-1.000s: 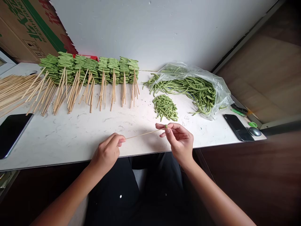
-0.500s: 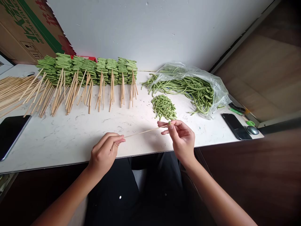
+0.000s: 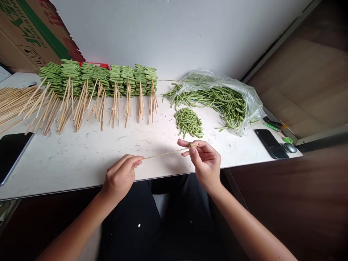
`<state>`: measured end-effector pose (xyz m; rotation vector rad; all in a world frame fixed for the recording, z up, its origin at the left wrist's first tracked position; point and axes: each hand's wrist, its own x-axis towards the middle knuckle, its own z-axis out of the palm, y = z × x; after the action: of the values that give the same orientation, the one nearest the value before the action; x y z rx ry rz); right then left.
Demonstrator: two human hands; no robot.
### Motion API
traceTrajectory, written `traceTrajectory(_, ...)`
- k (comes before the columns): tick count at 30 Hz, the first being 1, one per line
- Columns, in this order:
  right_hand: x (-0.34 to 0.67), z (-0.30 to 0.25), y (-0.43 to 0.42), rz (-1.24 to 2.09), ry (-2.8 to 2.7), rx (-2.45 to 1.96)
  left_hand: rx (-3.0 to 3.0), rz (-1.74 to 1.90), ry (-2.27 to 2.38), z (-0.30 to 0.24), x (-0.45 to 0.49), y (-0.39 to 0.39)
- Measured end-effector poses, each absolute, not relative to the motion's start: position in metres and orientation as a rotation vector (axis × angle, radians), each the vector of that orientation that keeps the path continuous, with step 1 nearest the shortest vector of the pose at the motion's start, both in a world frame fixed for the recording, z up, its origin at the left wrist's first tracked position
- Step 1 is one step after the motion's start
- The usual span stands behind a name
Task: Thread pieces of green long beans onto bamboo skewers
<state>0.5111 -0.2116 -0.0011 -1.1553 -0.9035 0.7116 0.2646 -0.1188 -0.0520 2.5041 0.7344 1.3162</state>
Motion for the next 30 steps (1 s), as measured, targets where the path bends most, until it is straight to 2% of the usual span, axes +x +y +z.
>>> traceTrajectory(12, 0.500, 0.004, -0.210, 0.692, -0.900, -1.133, 2.514, 1.190, 0.716, -0.040, 0.265, -0.120)
traceTrajectory(21, 0.509, 0.009, -0.210, 0.689, -0.859, -1.153, 2.568, 1.385, 0.706, -0.036, 0.265, -0.121)
traceTrajectory(30, 0.495, 0.002, -0.214, 0.726, -0.933, -1.128, 2.643, 1.254, 0.690, -0.036, 0.266, -0.126)
